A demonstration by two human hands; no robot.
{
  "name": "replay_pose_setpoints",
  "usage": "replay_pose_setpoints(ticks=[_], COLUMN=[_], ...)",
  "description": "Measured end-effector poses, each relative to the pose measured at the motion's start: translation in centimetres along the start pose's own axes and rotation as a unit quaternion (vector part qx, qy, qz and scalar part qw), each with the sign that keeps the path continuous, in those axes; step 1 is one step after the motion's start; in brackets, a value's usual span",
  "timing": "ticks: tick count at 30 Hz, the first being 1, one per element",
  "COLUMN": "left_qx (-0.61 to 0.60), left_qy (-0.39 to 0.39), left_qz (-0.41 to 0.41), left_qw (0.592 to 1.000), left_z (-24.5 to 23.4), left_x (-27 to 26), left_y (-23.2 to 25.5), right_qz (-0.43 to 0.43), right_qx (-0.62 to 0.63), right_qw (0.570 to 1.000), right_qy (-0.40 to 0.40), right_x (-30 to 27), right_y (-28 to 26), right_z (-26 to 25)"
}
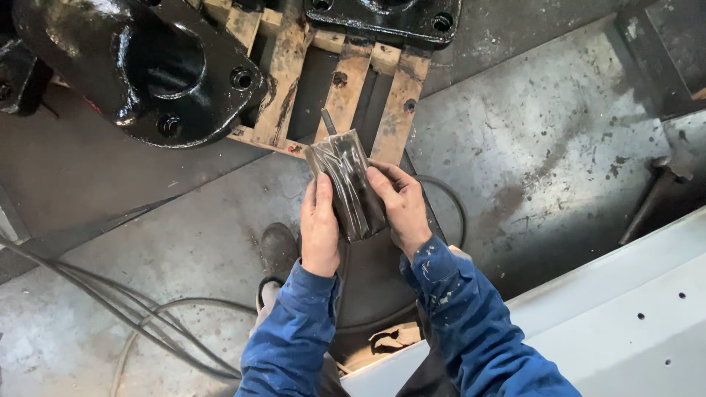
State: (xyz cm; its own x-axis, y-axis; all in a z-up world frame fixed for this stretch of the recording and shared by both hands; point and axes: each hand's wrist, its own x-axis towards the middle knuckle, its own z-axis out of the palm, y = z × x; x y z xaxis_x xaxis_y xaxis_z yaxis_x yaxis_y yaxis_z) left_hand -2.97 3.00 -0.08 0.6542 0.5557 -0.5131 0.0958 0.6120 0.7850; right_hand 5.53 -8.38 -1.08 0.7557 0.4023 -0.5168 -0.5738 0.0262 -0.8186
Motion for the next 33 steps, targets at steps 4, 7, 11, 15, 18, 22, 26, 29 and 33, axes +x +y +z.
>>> replay_pose_setpoints(ticks=[4, 7, 11, 15, 18, 22, 26, 29, 33], left_qx=[-0.003, -0.005, 0.007, 0.018, 0.001, 0.005, 0.017, 0.01, 0.003], left_qy=[0.004, 0.01, 0.021, 0.007, 0.011, 0.014, 0.025, 0.032, 0.025], left_qz=[0.006, 0.011, 0.011, 0.018, -0.014, -0.012, -0.018, -0.034, -0.032], left_qw=[1.0, 1.0, 1.0, 1.0, 1.0, 1.0, 0.999, 0.999, 0.999], left_z=[-0.1, -0.2, 0.0, 0.6, 1.2, 1.0, 0.9, 0.9, 0.7], left_x=[0.0, 0.1, -0.3, 0.2, -0.2, -0.4, -0.1, 0.0, 0.1], left_y=[-0.2, -0.3, 0.1, 0.2, 1.0, 0.9, 0.6, 0.5, 0.3], right_qz=[-0.015, -0.023, -0.044, -0.089, -0.09, -0.065, -0.044, -0.04, -0.046], right_qx=[0.011, 0.042, 0.025, -0.06, -0.026, -0.017, 0.009, 0.033, 0.019], right_qw=[1.0, 0.999, 0.998, 0.993, 0.994, 0.996, 0.998, 0.998, 0.998], right_qy=[0.01, 0.025, 0.039, 0.056, 0.053, 0.052, 0.054, 0.043, 0.044], right_x=[0.0, 0.1, -0.4, 0.2, 0.2, 0.1, 0.7, 0.7, 0.8], right_y=[0.1, 0.5, -0.1, -0.3, 0.1, 0.0, 1.3, 0.7, 0.7], right_z=[0.0, -0.1, 0.2, -0.1, -0.2, 0.1, -0.3, -0.1, -0.1])
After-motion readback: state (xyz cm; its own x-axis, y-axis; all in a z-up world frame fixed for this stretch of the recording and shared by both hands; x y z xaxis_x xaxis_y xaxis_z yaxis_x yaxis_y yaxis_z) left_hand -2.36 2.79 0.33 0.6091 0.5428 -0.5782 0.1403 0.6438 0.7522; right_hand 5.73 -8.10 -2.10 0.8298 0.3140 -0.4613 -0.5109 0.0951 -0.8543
